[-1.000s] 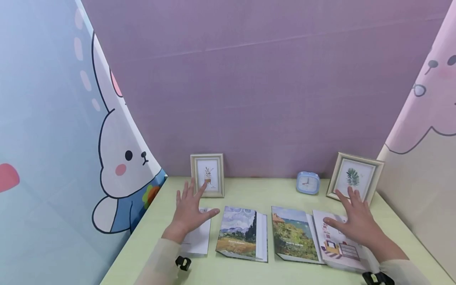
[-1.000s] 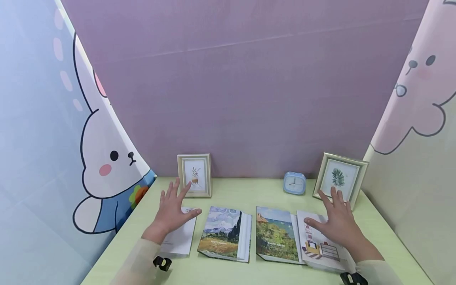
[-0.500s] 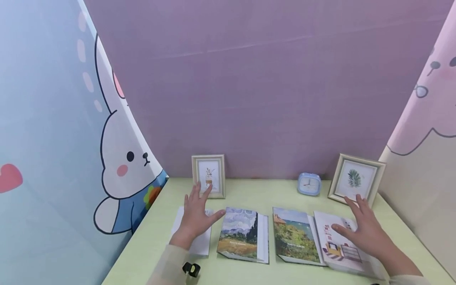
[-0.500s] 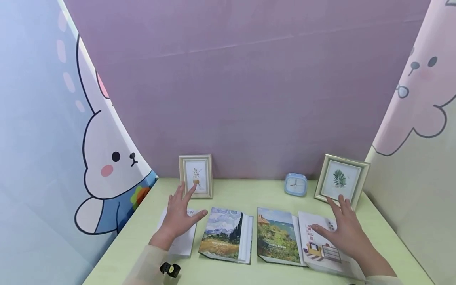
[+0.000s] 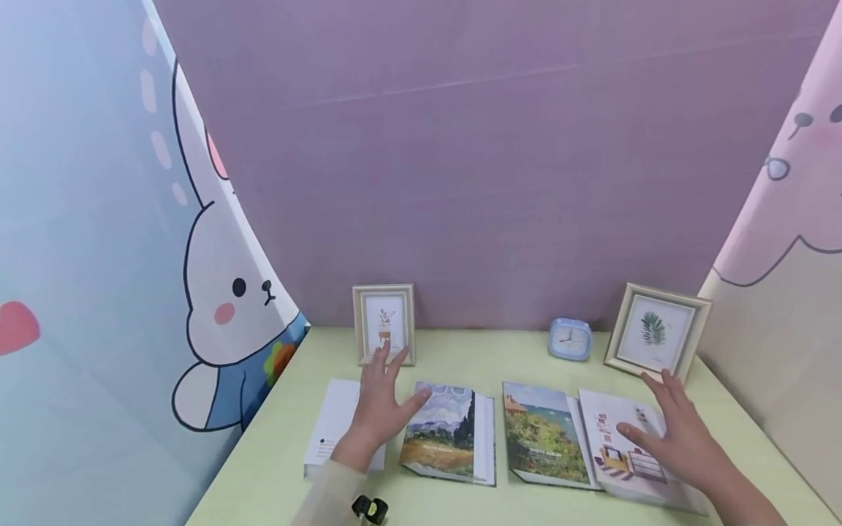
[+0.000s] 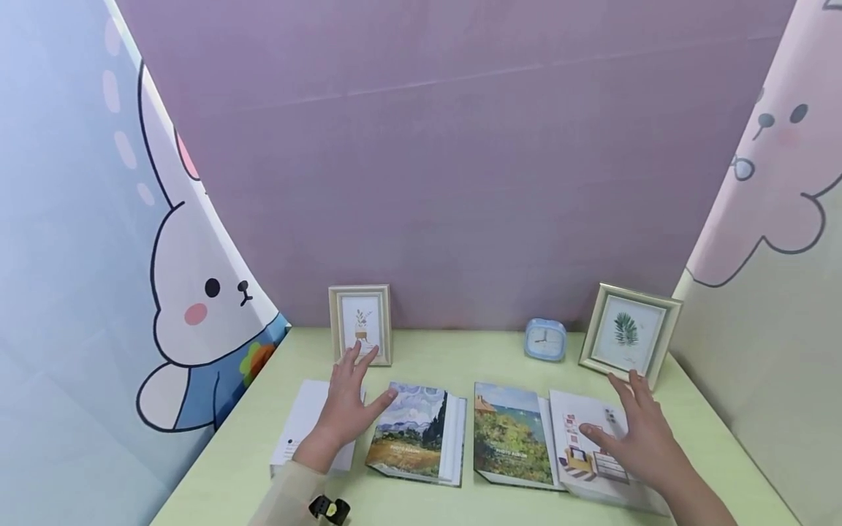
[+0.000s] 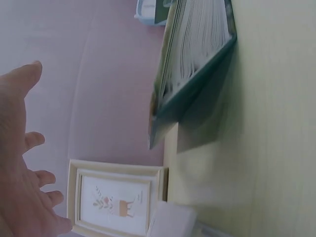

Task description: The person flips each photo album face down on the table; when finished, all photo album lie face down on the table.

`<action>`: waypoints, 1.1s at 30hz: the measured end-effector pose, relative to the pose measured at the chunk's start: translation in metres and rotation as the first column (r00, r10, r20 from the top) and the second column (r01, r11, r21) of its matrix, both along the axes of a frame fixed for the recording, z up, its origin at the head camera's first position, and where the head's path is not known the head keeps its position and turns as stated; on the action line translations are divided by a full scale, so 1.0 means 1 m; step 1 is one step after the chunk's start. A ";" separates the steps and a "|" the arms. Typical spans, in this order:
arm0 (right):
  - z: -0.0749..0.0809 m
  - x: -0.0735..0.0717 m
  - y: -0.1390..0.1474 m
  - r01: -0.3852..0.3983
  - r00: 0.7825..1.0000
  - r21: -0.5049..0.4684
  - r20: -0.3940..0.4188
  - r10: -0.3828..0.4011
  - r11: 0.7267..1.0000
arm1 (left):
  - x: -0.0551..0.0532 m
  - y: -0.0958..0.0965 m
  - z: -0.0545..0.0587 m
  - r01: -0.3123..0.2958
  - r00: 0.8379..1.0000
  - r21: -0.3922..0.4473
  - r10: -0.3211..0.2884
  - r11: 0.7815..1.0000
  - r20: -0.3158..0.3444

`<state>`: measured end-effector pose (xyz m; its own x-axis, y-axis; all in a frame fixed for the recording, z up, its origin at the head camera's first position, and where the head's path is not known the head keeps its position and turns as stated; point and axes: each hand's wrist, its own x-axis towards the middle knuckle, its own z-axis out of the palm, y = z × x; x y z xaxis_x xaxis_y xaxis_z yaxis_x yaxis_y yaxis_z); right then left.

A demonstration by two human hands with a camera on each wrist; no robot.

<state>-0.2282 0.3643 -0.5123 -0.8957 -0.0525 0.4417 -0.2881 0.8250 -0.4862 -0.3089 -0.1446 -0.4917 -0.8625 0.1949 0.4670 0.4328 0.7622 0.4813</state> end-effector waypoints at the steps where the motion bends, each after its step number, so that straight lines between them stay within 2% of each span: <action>1: 0.000 0.001 0.000 -0.003 1.000 -0.004 -0.002 0.003 1.000 | 0.001 0.001 -0.001 0.002 1.000 0.006 -0.002 1.000 0.009; 6: -0.002 0.005 0.001 -0.024 1.000 -0.026 -0.003 0.024 0.999 | 0.004 0.012 -0.005 0.028 0.999 0.043 -0.029 0.999 0.020; 11: -0.005 0.008 0.003 -0.036 0.999 -0.044 -0.011 0.036 0.998 | 0.010 0.035 -0.007 0.086 0.992 0.124 -0.096 0.989 0.081; 15: -0.006 0.010 0.002 -0.042 0.999 -0.057 -0.011 0.041 0.997 | 0.016 0.053 -0.008 0.140 0.977 0.175 -0.164 0.975 0.135; 22: -0.004 0.012 0.000 -0.037 0.999 -0.043 -0.018 0.037 0.998 | 0.030 0.081 -0.004 0.240 0.948 0.178 -0.270 0.954 0.169; 27: -0.006 0.015 0.001 -0.047 0.999 -0.052 -0.014 0.046 0.998 | 0.040 0.101 -0.002 0.286 0.920 0.187 -0.324 0.940 0.220; 33: -0.008 0.018 0.003 -0.054 0.998 -0.055 -0.017 0.053 0.997 | 0.047 0.124 -0.003 0.313 0.898 0.225 -0.364 0.923 0.246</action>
